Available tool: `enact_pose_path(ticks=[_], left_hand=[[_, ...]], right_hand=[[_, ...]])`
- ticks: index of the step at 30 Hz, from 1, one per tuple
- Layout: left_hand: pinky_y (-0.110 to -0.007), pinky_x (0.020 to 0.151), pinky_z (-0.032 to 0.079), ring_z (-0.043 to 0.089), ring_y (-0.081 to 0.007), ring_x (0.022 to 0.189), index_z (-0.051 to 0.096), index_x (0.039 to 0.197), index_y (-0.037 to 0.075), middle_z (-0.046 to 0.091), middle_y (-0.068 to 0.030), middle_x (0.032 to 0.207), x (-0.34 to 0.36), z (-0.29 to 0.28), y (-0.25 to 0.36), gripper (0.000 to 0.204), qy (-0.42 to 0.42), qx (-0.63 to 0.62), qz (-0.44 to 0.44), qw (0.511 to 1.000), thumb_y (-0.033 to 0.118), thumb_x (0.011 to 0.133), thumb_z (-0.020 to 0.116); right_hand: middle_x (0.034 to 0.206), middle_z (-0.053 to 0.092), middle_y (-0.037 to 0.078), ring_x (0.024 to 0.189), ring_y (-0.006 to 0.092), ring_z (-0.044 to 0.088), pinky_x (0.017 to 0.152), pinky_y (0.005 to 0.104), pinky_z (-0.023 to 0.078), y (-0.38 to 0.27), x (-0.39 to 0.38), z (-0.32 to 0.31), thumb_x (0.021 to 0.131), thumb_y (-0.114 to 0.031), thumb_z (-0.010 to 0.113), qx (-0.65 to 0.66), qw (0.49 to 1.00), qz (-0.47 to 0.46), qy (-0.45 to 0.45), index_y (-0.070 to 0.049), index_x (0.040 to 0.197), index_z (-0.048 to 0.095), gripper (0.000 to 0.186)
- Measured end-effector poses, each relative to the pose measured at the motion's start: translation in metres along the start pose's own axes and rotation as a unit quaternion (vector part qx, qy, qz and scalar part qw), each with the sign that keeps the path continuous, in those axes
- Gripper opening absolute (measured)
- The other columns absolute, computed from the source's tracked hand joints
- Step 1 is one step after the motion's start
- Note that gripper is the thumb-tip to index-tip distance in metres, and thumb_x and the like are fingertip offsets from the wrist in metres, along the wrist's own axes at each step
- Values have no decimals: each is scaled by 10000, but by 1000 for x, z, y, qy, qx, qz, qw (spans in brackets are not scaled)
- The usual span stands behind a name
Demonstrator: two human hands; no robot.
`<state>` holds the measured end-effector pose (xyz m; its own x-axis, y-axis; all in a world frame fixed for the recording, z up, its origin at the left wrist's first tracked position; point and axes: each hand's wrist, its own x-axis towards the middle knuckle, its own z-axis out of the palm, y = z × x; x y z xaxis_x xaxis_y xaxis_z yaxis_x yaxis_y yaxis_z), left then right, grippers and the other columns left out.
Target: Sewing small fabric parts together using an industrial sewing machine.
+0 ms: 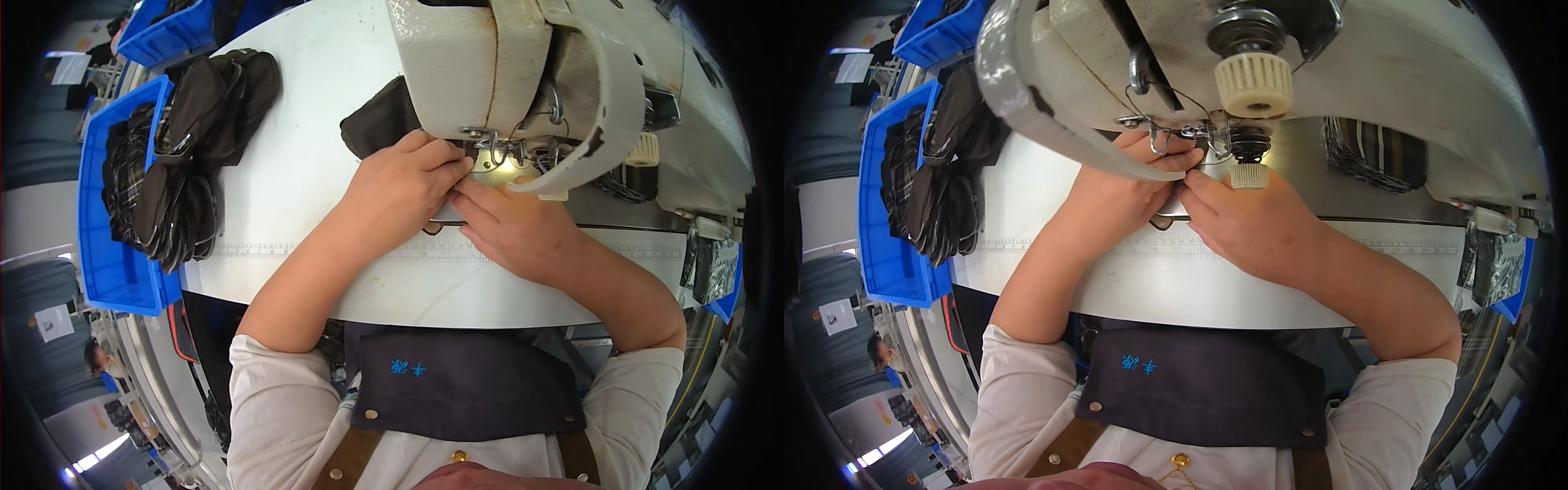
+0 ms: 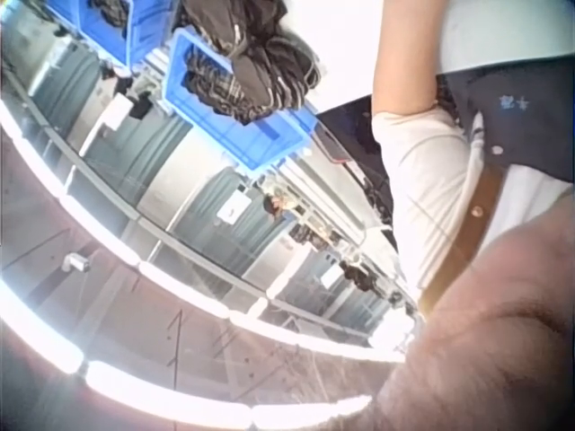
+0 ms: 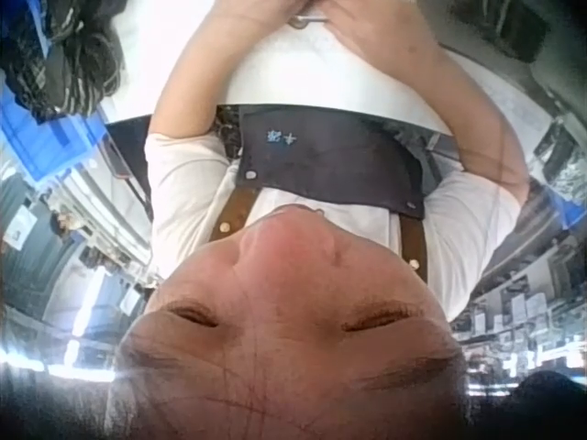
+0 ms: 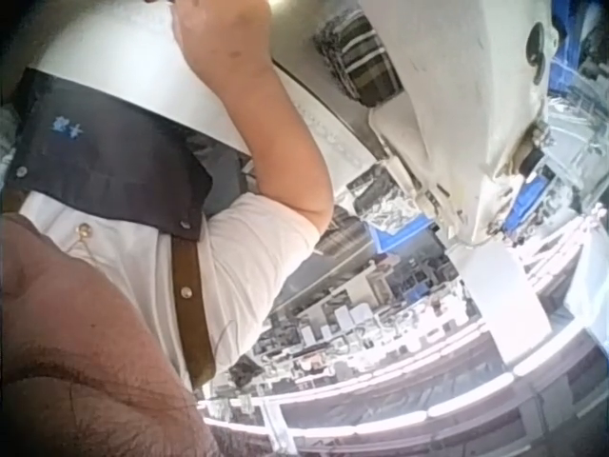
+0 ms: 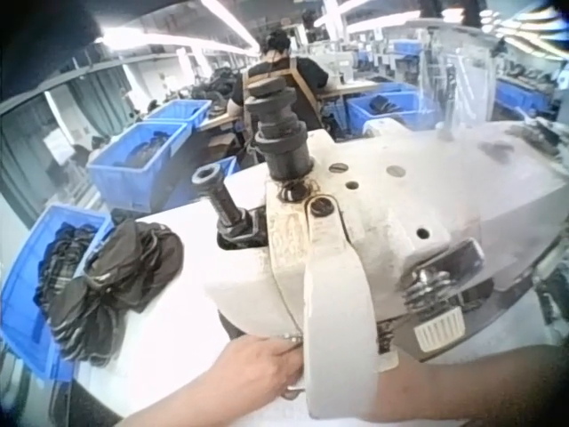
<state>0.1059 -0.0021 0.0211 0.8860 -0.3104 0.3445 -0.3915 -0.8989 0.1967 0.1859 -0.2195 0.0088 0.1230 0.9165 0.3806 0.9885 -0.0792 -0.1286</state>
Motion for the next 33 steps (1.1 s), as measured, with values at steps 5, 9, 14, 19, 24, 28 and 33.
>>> enact_pose_path(ticks=[5, 9, 14, 19, 24, 28, 33], left_hand=[[-320, 745, 603, 630, -217, 1055, 758, 1193, 66, 672, 3, 1116, -1, 6, 9, 384, -6, -21, -46, 999, 98, 810, 759], [-328, 764, 607, 630, -225, 1051, 749, 1205, 58, 672, 0, 1122, 1, 10, 15, 383, -2, -17, -65, 998, 94, 823, 747], [-348, 790, 611, 628, -250, 1068, 736, 1215, 37, 675, -21, 1153, 2, 11, 18, 403, 10, -21, -86, 996, 86, 815, 745], [-352, 808, 613, 630, -260, 1077, 739, 1204, 41, 682, -30, 1189, 3, 5, 17, 413, 4, -14, -85, 996, 65, 791, 740], [-350, 783, 606, 645, -250, 1028, 755, 1148, 81, 689, -13, 1111, -1, 7, 9, 394, 28, -46, -86, 995, 49, 756, 752], [-356, 741, 589, 648, -230, 976, 762, 1090, 117, 665, 4, 990, 0, 6, 5, 400, 6, -34, -67, 997, 63, 694, 783], [-339, 762, 579, 646, -225, 949, 763, 1079, 98, 660, -7, 966, 1, 0, 2, 370, -18, -10, -30, 999, 92, 709, 760]], right_hand=[[1138, 641, 29, 875, 154, 665, 673, 316, 535, 2, -3, 0, 845, -218, 771, -24, 1000, -1, -10, -83, 1050, 697, 257], [1331, 668, 40, 1113, 160, 682, 904, 330, 562, 6, -6, -1, 861, -234, 778, -23, 996, 17, -84, -74, 1235, 717, 411], [1303, 686, 71, 1221, 226, 660, 979, 366, 556, 4, -1, -7, 848, -182, 759, -51, 995, 8, -89, -59, 1204, 729, 377], [1238, 688, 84, 1235, 264, 633, 976, 362, 568, -2, 0, 6, 867, -126, 650, 24, 999, -37, -4, -56, 1156, 740, 311], [1235, 695, 99, 1246, 261, 633, 950, 339, 576, -3, 4, 6, 876, -111, 638, 27, 999, -46, 3, -33, 1181, 729, 328], [1268, 692, 101, 1274, 253, 626, 885, 322, 600, -3, 3, 7, 886, -112, 636, 20, 999, -44, 14, -22, 1216, 729, 354], [1252, 704, 100, 1278, 250, 627, 805, 300, 611, -5, 0, 6, 892, -119, 641, 14, 999, -44, 10, -16, 1225, 737, 361]])
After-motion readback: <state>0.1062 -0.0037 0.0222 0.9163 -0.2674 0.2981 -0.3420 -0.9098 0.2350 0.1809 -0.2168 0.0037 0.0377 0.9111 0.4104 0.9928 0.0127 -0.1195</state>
